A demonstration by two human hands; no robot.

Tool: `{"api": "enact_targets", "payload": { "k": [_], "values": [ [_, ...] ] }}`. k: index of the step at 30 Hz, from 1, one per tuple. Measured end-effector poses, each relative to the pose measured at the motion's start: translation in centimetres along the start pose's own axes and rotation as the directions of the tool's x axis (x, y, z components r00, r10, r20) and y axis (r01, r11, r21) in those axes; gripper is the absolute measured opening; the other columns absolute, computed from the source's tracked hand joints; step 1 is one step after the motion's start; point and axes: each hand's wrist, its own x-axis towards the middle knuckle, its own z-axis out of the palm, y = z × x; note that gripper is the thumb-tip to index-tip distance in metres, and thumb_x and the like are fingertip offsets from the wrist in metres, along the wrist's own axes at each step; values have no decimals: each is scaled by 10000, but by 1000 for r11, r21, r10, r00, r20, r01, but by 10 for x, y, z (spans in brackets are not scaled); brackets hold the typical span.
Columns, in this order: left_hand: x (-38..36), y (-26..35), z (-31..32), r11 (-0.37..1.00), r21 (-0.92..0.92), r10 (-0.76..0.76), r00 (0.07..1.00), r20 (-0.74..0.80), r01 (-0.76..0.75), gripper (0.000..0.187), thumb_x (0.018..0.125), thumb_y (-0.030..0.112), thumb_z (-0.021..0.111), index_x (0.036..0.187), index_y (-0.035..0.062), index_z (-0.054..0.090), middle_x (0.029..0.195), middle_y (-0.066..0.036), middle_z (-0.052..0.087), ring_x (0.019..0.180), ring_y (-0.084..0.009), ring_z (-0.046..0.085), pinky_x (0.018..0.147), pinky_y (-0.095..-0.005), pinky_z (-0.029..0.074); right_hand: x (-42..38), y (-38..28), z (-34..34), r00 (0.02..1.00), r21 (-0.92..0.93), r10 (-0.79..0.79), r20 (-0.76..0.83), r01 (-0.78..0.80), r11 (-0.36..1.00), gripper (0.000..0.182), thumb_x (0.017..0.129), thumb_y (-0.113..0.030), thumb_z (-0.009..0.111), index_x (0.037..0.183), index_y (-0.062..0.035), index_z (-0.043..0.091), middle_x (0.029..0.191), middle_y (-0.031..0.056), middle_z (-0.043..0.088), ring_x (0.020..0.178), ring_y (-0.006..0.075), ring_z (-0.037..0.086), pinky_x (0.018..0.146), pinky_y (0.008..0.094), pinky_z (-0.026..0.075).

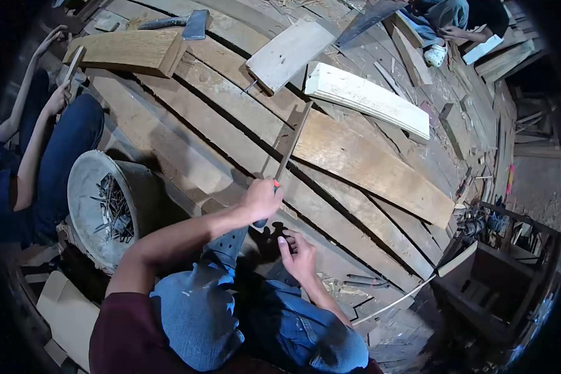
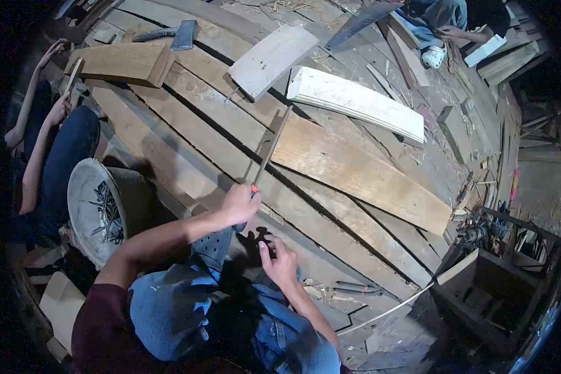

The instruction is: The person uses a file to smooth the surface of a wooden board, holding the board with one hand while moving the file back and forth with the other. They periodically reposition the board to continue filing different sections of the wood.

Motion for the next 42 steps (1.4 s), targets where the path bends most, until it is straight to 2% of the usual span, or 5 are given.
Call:
{"api": "enact_targets", "payload": {
  "k": [4, 15, 26, 34, 42],
  "values": [
    [-40, 10, -4, 966, -224, -110, 989, 100, 130, 325, 936, 254, 614, 875, -65, 628, 572, -202, 638, 544, -318, 701, 597, -444, 573, 5, -1, -4, 1000, -9, -5, 25, 5, 1000, 204, 916, -164, 720, 1034, -2, 682, 744, 162, 713, 618, 272, 716, 578, 358, 568],
    [-30, -6, -4, 963, -90, 227, 946, -231, -253, 304, 961, 278, 628, 943, -24, 588, 655, -238, 629, 660, -450, 661, 581, -501, 498, -5, 13, -9, 996, 72, 92, -18, -90, 993, 225, 925, -172, 713, 1075, -7, 688, 788, 163, 725, 660, 273, 721, 609, 363, 573],
    [-1, 15, -10, 992, -85, -97, 995, -27, 95, 441, 984, 436, 572, 879, 9, 614, 770, -271, 663, 795, -497, 654, 720, -592, 493, -6, 12, -9, 998, 35, 49, -31, -48, 998, 234, 911, -171, 720, 1073, -5, 692, 793, 179, 727, 690, 299, 732, 617, 379, 575],
    [14, 23, -70, 937, -268, -203, 974, 102, 223, 366, 1008, 365, 579, 927, 13, 644, 666, -84, 641, 523, -158, 647, 481, -321, 522, -10, 6, -16, 998, 9, 43, -41, -42, 999, 256, 926, -213, 712, 1086, -14, 689, 833, 192, 735, 746, 321, 741, 672, 403, 585],
    [3, 3, -85, 935, -276, -260, 960, -100, 225, 363, 1015, 347, 565, 917, 0, 605, 634, -118, 629, 494, -193, 641, 495, -345, 518, -17, 9, -9, 997, 18, -33, -75, 35, 999, 226, 912, -147, 723, 1081, -1, 694, 739, 130, 705, 621, 191, 689, 579, 315, 558]
  ]
}}
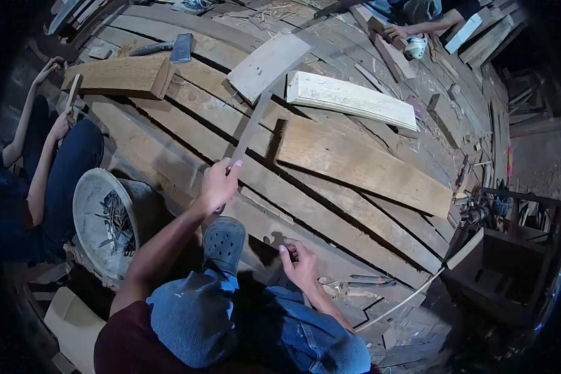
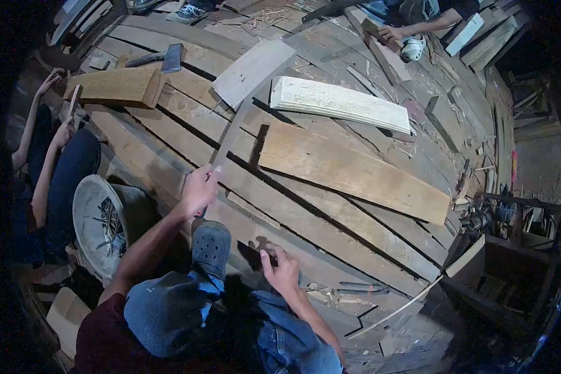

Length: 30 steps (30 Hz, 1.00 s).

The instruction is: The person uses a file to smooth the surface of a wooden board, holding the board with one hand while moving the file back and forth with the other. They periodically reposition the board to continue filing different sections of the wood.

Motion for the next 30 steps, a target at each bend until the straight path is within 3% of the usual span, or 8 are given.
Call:
{"api": "enact_targets", "payload": {
  "k": [1, 2, 7, 11, 18, 20, 22, 30],
  "values": [
    [-4, -7, 8, 986, 61, 162, 983, -84, -157, 341, 1002, 331, 577, 882, 13, 590, 631, -187, 633, 511, -314, 654, 524, -425, 516, 0, -1, 1, 1000, -18, -5, 4, 5, 1000, 223, 914, -146, 721, 1078, 2, 691, 740, 127, 707, 619, 190, 693, 580, 314, 564],
    [2, -22, 15, 931, 196, 337, 932, -137, -308, 343, 1012, 312, 577, 851, 13, 626, 588, -102, 627, 511, -229, 664, 484, -363, 510, 1, -1, 3, 1000, -16, -10, 5, 10, 1000, 221, 915, -145, 719, 1078, 3, 690, 739, 126, 707, 616, 190, 693, 579, 314, 564],
    [-20, -5, 35, 859, 240, 476, 878, -52, -452, 314, 990, 312, 595, 959, 1, 627, 698, -238, 662, 695, -468, 665, 605, -509, 543, 3, 3, 7, 998, -16, -61, 10, 62, 998, 217, 918, -145, 715, 1077, 1, 690, 730, 125, 704, 599, 189, 688, 573, 312, 565],
    [-17, -8, 44, 838, 436, 338, 939, 54, -327, 395, 975, 374, 600, 1062, -9, 649, 770, -266, 680, 756, -473, 675, 677, -552, 543, 3, -1, 3, 1000, -15, -11, 26, 11, 1000, 221, 918, -157, 718, 1073, -1, 693, 757, 134, 716, 620, 191, 697, 581, 310, 567],
    [-4, -1, 32, 888, 397, 276, 959, -62, -230, 365, 978, 353, 598, 1028, 0, 677, 825, -269, 694, 832, -444, 695, 756, -525, 555, 1, -1, -3, 1000, -19, 8, -19, -8, 1000, 226, 925, -193, 709, 1062, -15, 689, 765, 170, 720, 643, 298, 717, 588, 375, 563],
    [22, -12, 11, 973, 231, -10, 999, -45, 20, 342, 977, 323, 610, 940, -10, 674, 754, -243, 682, 760, -445, 685, 691, -503, 549, 2, -3, -4, 1000, -39, -4, -14, 3, 999, 228, 922, -193, 712, 1064, -16, 691, 770, 174, 721, 643, 298, 717, 591, 376, 564],
    [29, -31, -5, 897, 404, 243, 964, -108, -180, 324, 983, 310, 608, 932, -6, 663, 688, -236, 653, 704, -451, 667, 633, -495, 529, -1, 1, -5, 1000, -28, 16, 4, -16, 999, 235, 919, -177, 719, 1077, -5, 693, 776, 155, 724, 631, 238, 708, 586, 339, 566],
    [-10, -27, 22, 916, 126, 395, 911, -121, -380, 312, 1001, 298, 591, 882, 11, 563, 648, -244, 604, 672, -474, 636, 537, -503, 465, 2, 2, 1, 999, -38, -28, 16, 29, 999, 239, 905, -166, 733, 1070, 4, 698, 776, 146, 725, 638, 216, 709, 600, 332, 572]
  ]
}}
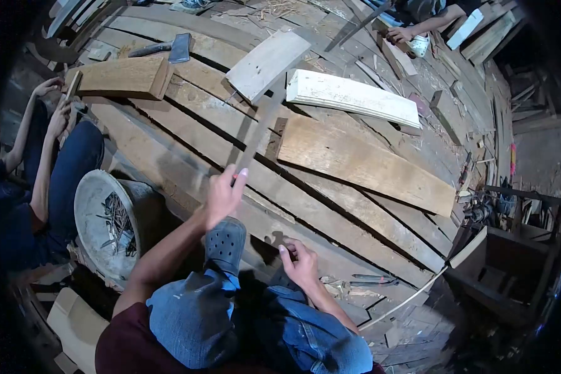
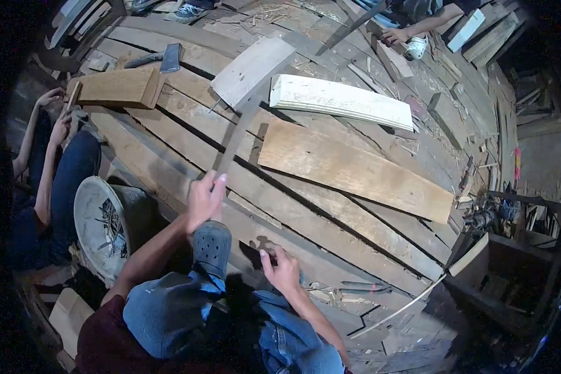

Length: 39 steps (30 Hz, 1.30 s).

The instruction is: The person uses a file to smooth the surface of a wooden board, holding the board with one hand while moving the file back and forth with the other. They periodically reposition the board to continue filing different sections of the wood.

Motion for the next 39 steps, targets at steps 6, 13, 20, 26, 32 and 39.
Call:
{"api": "enact_targets", "payload": {
  "k": [6, 13, 20, 26, 32, 39],
  "values": [
    [-26, -22, 38, 998, -1, 65, 982, 175, -66, 297, 1021, 298, 547, 912, 21, 548, 669, -273, 606, 671, -502, 621, 572, -559, 479, 3, -2, 0, 998, 32, 63, 2, -63, 997, 232, 916, -215, 717, 1068, -41, 694, 796, 184, 721, 707, 320, 732, 641, 397, 579],
    [-30, 10, 32, 963, -180, -146, 952, 269, 199, 412, 1072, 325, 432, 815, 27, 552, 540, -108, 575, 414, -212, 596, 425, -370, 477, -1, 7, -1, 998, 27, 66, -9, -66, 997, 249, 908, -199, 726, 1084, -27, 690, 790, 184, 720, 686, 310, 728, 626, 380, 574],
    [-34, 18, 35, 471, -641, -547, 770, 327, 606, 387, 1080, 346, 405, 836, 59, 493, 591, -55, 516, 428, -168, 520, 409, -334, 453, 1, 2, -2, 995, 68, 94, 14, -95, 993, 229, 918, -186, 713, 1076, -23, 685, 811, 183, 729, 699, 301, 733, 637, 382, 580],
    [-43, 8, 38, 677, -441, -435, 803, 407, 590, 375, 1090, 331, 379, 871, 51, 497, 615, -50, 508, 448, -163, 502, 413, -332, 457, 1, 7, 1, 997, 69, 79, 27, -80, 994, 227, 920, -188, 712, 1072, -21, 687, 828, 186, 731, 731, 304, 738, 658, 386, 583],
    [-47, 19, 44, 698, -455, -369, 822, 433, 553, 414, 1091, 320, 367, 855, 16, 522, 560, -58, 521, 417, -174, 546, 404, -335, 457, 2, 12, 2, 996, 37, 82, 21, -83, 996, 233, 915, -177, 722, 1074, -9, 697, 795, 172, 727, 674, 261, 712, 622, 356, 571],
    [-35, 50, 30, 758, -534, -153, 898, 413, 375, 367, 1102, 311, 380, 881, 38, 486, 595, -56, 521, 413, -158, 519, 391, -302, 432, 3, 13, 1, 998, 32, 68, 13, -68, 997, 246, 916, -159, 728, 1077, 22, 689, 745, 134, 714, 592, 165, 661, 551, 299, 542]
  ]
}}
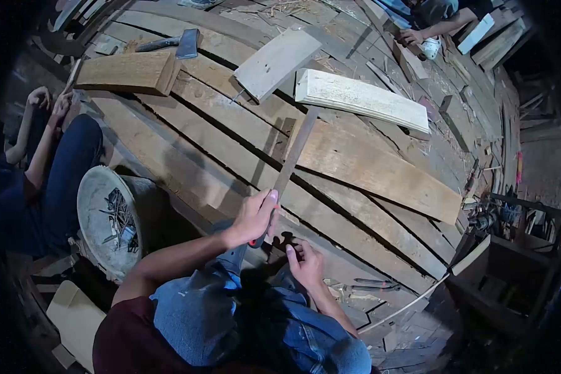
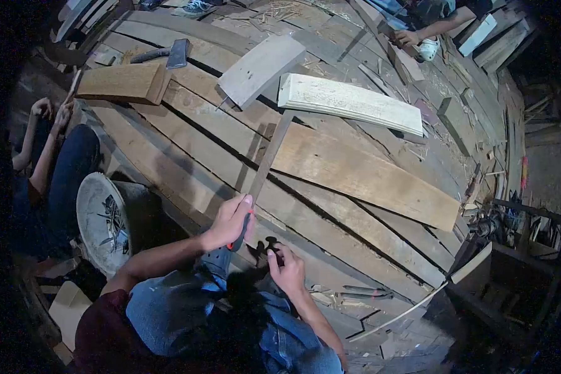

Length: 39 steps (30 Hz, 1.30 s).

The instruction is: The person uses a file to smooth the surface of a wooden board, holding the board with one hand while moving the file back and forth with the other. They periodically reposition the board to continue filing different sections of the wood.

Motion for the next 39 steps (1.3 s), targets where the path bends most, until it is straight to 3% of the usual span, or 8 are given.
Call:
{"api": "enact_targets", "payload": {
  "k": [6, 9, 13, 22, 25, 30, 33, 39],
  "values": [
    [14, 7, -9, 986, -164, 7, 996, -85, -21, 401, 1103, 328, 382, 879, 17, 499, 579, -55, 535, 432, -155, 559, 409, -310, 438, -1, 0, -2, 1000, -14, -5, -16, 5, 1000, 236, 916, -160, 724, 1074, 13, 694, 768, 144, 724, 608, 191, 680, 572, 313, 558],
    [16, -14, -23, 994, 88, 70, 988, -140, -58, 414, 1099, 339, 395, 856, 23, 508, 564, -61, 541, 446, -155, 578, 417, -330, 442, -1, 1, -2, 1000, -3, 1, -11, -1, 1000, 233, 914, -157, 725, 1075, 8, 696, 794, 152, 734, 627, 198, 695, 588, 313, 564],
    [21, -32, -39, 734, 668, 297, 943, -151, -124, 372, 1075, 311, 431, 847, 39, 544, 551, -158, 584, 481, -275, 644, 464, -430, 484, 0, -1, -2, 1000, -22, 11, 10, -11, 1000, 231, 912, -154, 727, 1072, 10, 695, 815, 156, 741, 647, 205, 704, 602, 317, 567],
    [5, -34, -21, 918, 398, 109, 962, -249, -1, 372, 1088, 279, 423, 830, 31, 524, 518, -62, 539, 418, -170, 574, 426, -331, 442, 3, -11, -5, 1000, 13, -5, -10, 5, 1000, 220, 912, -176, 721, 1064, -20, 688, 770, 171, 725, 668, 282, 732, 612, 362, 581],
    [-1, -41, -24, 859, 467, 343, 912, -224, -209, 329, 1070, 280, 443, 927, 26, 595, 553, -141, 594, 472, -320, 635, 466, -444, 495, 0, -7, -4, 1000, -8, -6, -5, 6, 1000, 221, 912, -167, 722, 1070, -17, 684, 771, 169, 726, 669, 278, 733, 611, 357, 581],
    [3, -61, -30, 680, 725, 355, 916, -187, -115, 308, 1039, 280, 492, 977, 9, 624, 703, -298, 622, 686, -531, 607, 574, -572, 487, -2, -5, -1, 1000, -12, 17, 18, -17, 1000, 243, 913, -169, 727, 1083, 2, 701, 807, 158, 732, 654, 214, 708, 613, 324, 575],
    [4, -57, -28, 679, 719, 387, 905, -179, -148, 304, 1061, 246, 445, 864, 37, 541, 597, -180, 581, 543, -398, 617, 519, -489, 467, 0, -8, -1, 999, -23, 21, 28, -20, 1000, 239, 916, -202, 720, 1072, -24, 692, 803, 189, 730, 699, 300, 738, 628, 377, 581],
    [11, -37, -29, 956, 275, 20, 918, -397, 98, 375, 1092, 290, 404, 846, 35, 527, 522, -46, 504, 405, -144, 526, 424, -327, 432, 1, -9, -4, 999, 18, 46, 13, -46, 999, 242, 910, -190, 720, 1065, -7, 691, 838, 200, 739, 738, 304, 747, 656, 374, 588]
  ]
}}
